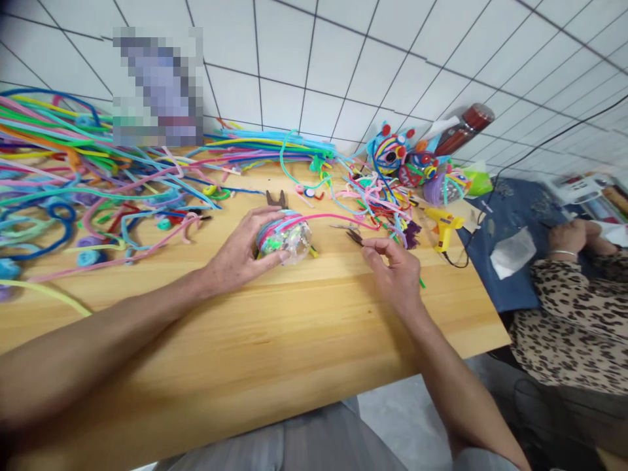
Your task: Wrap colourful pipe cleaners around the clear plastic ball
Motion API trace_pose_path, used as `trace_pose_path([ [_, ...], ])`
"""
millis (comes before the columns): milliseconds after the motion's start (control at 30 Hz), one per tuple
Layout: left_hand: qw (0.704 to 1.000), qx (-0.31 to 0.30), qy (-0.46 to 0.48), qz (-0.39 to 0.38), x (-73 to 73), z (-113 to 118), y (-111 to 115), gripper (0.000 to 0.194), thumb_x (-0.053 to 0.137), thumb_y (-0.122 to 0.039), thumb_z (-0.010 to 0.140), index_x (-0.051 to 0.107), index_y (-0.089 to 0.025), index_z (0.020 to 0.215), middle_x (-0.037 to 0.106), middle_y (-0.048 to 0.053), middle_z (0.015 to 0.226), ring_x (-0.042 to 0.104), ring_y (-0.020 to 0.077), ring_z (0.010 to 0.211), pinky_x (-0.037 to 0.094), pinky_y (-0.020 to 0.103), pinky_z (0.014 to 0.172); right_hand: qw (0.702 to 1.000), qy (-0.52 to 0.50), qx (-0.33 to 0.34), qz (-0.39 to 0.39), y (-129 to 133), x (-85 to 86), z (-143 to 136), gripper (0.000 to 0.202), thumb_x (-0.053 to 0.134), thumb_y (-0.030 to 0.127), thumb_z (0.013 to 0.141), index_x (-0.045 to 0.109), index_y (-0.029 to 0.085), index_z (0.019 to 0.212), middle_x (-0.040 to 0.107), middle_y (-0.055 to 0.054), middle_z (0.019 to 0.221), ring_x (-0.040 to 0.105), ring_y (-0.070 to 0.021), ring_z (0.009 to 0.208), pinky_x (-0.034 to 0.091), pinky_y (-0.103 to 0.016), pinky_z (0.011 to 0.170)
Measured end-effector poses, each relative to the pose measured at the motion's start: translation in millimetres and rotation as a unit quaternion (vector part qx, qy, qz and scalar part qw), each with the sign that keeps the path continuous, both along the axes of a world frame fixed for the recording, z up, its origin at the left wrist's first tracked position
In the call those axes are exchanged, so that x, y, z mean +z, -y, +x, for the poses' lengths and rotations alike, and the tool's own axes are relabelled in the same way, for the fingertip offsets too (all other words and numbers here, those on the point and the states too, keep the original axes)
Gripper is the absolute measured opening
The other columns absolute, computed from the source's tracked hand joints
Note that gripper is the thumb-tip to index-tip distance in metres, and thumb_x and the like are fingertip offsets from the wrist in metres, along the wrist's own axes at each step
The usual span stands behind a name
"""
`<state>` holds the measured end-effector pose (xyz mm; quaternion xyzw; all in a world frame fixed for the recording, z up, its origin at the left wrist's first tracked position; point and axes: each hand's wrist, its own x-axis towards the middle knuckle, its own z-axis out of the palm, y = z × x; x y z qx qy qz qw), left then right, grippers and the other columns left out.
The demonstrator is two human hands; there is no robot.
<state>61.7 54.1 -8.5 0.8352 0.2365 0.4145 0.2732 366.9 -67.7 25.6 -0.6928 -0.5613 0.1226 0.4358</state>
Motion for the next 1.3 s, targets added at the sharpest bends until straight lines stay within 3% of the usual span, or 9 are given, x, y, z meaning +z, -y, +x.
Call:
trace_pose_path([
  [200,1.0,-0.001,-0.016,0.007,0.2,-0.8,-0.3,0.059,0.071,-0.04,0.099,0.048,-0.023,0.15,0.058,0.017,0.151,0.054,0.0303,0.148,0.047,0.054,0.125,0.989,0.11,-0.098,-0.03,14.2,-10.8,49.0,0.02,0.068,0.04,0.091,0.077,0.025,0.101,0.078,-0.004,0.089,0.071,-0.0227,0.08,0.056,-0.038,0.081],
  [333,1.0,0.004,-0.021,0.018,-1.3,-1.1,-1.0,0.059,0.07,-0.04,0.1,0.047,-0.025,0.152,0.058,0.015,0.152,0.053,0.0302,0.149,0.046,0.055,0.126,0.97,0.109,-0.216,0.0,10.6,-6.2,98.4,0.019,0.059,0.027,0.091,0.073,0.021,0.104,0.074,-0.005,0.089,0.064,-0.0193,0.079,0.052,-0.034,0.082],
  [533,0.999,0.002,-0.03,0.019,-1.7,-2.8,-2.0,0.061,0.071,-0.041,0.1,0.045,-0.026,0.154,0.056,0.016,0.155,0.052,0.0319,0.15,0.046,0.057,0.126,0.953,0.084,-0.291,0.026,-8.6,-10.4,151.7,0.029,0.067,0.014,0.079,0.067,0.018,0.108,0.074,-0.008,0.104,0.061,-0.0157,0.078,0.051,-0.03,0.078],
  [600,0.999,0.003,-0.035,0.019,-1.2,-3.4,-2.1,0.062,0.071,-0.041,0.1,0.044,-0.026,0.155,0.056,0.016,0.155,0.052,0.0323,0.15,0.047,0.058,0.125,0.948,0.077,-0.307,0.044,-10.8,-13.4,159.8,0.03,0.068,0.016,0.08,0.066,0.017,0.11,0.074,-0.009,0.108,0.063,-0.0158,0.08,0.053,-0.03,0.08],
  [833,0.999,-0.001,-0.034,0.015,-1.5,-4.0,-3.3,0.064,0.071,-0.043,0.1,0.045,-0.028,0.156,0.057,0.014,0.155,0.052,0.034,0.15,0.048,0.059,0.125,0.935,0.058,-0.343,0.063,-5.5,-15.0,175.7,0.026,0.057,0.018,0.084,0.069,0.016,0.107,0.074,-0.006,0.089,0.07,-0.0197,0.082,0.058,-0.035,0.085],
  [933,0.999,-0.001,-0.036,0.014,-1.4,-3.8,-3.2,0.064,0.071,-0.043,0.099,0.045,-0.028,0.156,0.057,0.014,0.155,0.052,0.034,0.15,0.048,0.059,0.125,0.932,0.067,-0.354,0.04,-7.0,-17.2,182.8,0.024,0.06,0.024,0.086,0.069,0.018,0.107,0.076,-0.008,0.101,0.072,-0.0216,0.094,0.058,-0.038,0.095],
  [1033,0.999,0.0,-0.032,0.021,-1.8,-3.5,-3.1,0.064,0.071,-0.044,0.1,0.045,-0.028,0.156,0.057,0.015,0.154,0.053,0.0337,0.15,0.049,0.059,0.124,0.926,0.073,-0.369,-0.008,-14.5,-22.8,191.3,0.031,0.073,0.027,0.079,0.066,0.019,0.108,0.075,-0.009,0.11,0.07,-0.023,0.1,0.056,-0.04,0.1],
  [1133,0.999,0.003,-0.032,0.023,-2.7,-3.3,-3.2,0.064,0.071,-0.045,0.1,0.045,-0.028,0.156,0.057,0.015,0.154,0.053,0.0333,0.149,0.048,0.059,0.124,0.923,0.068,-0.371,-0.072,-25.1,-27.7,198.7,0.029,0.08,0.027,0.074,0.065,0.02,0.097,0.075,-0.007,0.1,0.069,-0.0237,0.093,0.056,-0.039,0.093],
  [1300,0.999,0.008,-0.042,0.022,-3.3,-3.6,-3.2,0.063,0.07,-0.046,0.1,0.045,-0.028,0.155,0.057,0.014,0.155,0.053,0.0327,0.149,0.047,0.058,0.125,0.912,0.092,-0.387,-0.103,-27.1,-19.6,200.3,0.013,0.074,0.023,0.08,0.062,0.022,0.085,0.071,-0.004,0.087,0.063,-0.0223,0.086,0.049,-0.037,0.09],
])
